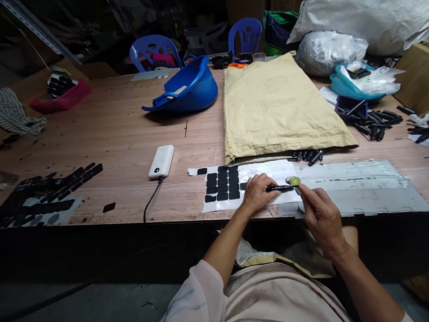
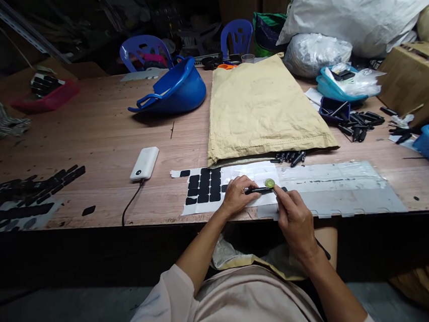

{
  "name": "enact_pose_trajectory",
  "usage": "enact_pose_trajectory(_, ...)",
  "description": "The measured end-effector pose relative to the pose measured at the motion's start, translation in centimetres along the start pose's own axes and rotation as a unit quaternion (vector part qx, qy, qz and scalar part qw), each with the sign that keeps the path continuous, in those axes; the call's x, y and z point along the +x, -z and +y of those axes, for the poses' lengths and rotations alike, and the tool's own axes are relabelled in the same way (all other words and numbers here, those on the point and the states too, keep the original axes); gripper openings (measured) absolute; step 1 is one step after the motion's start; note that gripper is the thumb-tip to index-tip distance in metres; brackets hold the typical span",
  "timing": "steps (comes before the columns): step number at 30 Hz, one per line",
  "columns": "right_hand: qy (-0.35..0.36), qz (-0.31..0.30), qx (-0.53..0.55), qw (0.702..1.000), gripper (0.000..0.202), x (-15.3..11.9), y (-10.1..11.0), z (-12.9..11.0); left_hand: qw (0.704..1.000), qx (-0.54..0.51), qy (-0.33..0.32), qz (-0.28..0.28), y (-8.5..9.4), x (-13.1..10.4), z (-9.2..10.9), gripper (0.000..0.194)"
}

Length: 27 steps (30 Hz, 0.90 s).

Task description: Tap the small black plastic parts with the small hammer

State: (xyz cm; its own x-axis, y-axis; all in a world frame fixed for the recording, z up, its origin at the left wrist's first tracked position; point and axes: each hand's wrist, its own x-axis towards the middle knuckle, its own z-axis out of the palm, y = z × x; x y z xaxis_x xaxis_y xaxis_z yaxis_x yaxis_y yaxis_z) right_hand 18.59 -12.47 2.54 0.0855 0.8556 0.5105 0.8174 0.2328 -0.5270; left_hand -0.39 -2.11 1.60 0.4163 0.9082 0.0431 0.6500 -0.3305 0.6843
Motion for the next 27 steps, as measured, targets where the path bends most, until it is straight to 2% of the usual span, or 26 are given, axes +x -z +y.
enact_pose_trajectory(4,-0.014,-0.04,-0.011,0.999,0.04,-0.3,-0.1,0.1,1.0,-0.001,-0.001,0.004,0.0,-0.1,-0.1,0.015)
enact_pose_trajectory(8,-0.026,0.023,-0.021,0.999,0.038,0.9,0.9,1.4,1.0,0.003,-0.005,0.003,-0.1,-0.1,-0.4,0.013)
enact_pose_trajectory(11,-0.055,0.051,-0.091,0.993,0.037,2.5,2.2,4.2,1.0,0.003,-0.008,0.001,-0.2,-0.1,-0.5,0.011)
enact_pose_trajectory(14,-0.085,0.04,-0.186,0.978,0.033,3.5,3.0,8.1,1.0,0.002,-0.013,0.0,-0.1,-0.1,-0.5,0.011)
enact_pose_trajectory(18,-0.058,0.017,-0.255,0.965,0.031,3.5,2.7,11.6,1.0,0.003,-0.015,0.003,0.0,-0.2,-0.3,0.017)
enact_pose_trajectory(21,-0.051,0.033,-0.282,0.957,0.031,3.1,2.2,12.0,1.0,0.005,-0.015,0.001,0.0,-0.3,-0.3,0.019)
enact_pose_trajectory(27,-0.061,0.043,-0.292,0.954,0.031,2.9,1.8,11.2,1.0,0.008,-0.022,0.012,0.0,-0.2,-0.6,0.021)
